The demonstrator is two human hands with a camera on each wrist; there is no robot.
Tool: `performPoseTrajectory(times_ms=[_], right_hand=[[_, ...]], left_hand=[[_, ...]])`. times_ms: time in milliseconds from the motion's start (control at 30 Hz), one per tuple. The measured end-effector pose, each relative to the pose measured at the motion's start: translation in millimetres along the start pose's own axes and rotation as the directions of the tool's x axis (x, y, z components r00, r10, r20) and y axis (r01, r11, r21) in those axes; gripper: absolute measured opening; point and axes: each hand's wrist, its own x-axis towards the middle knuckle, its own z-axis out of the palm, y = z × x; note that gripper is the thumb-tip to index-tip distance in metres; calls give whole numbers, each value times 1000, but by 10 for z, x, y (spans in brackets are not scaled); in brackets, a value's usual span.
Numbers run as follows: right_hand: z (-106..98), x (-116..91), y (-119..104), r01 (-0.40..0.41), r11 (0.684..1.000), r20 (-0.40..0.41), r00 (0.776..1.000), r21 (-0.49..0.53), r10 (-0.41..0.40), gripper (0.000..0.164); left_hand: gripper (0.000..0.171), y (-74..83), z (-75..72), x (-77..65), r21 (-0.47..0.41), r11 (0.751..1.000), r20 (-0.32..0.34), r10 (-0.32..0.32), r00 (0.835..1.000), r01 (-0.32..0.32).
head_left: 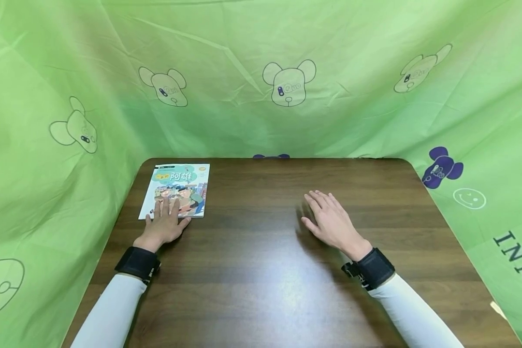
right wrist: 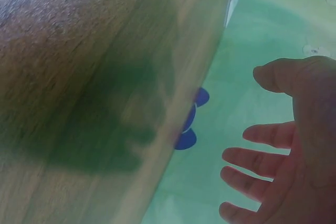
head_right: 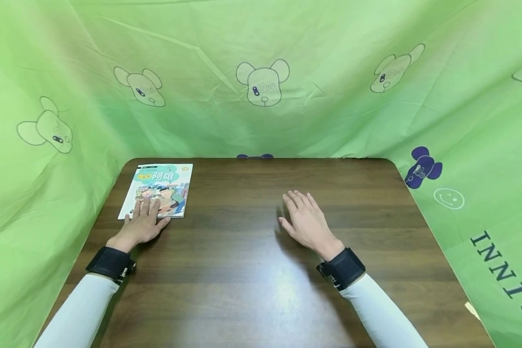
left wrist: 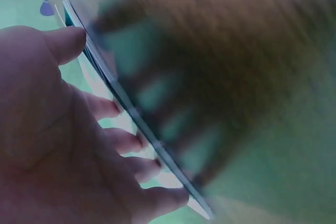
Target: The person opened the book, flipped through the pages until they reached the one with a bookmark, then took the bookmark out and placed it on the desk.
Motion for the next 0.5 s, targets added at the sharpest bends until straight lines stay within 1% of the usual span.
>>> performPoseTrajectory(times_ms=[167,300,500], right_hand=[[6,5,-25,10,1000,-17,1000,7,-10,65],[28,7,-25,9,1000,-6,1000,19,-8,65],[63,16,-26,7,999,7,1000,36,-8,66]], left_hand=[[82,45,-11,-11,29,1000,47,-13,999,11],[81,116,-19,-43,50,999,84,-17,996,13],[79,264,-16,-97,73,997,100,4,995,-12]])
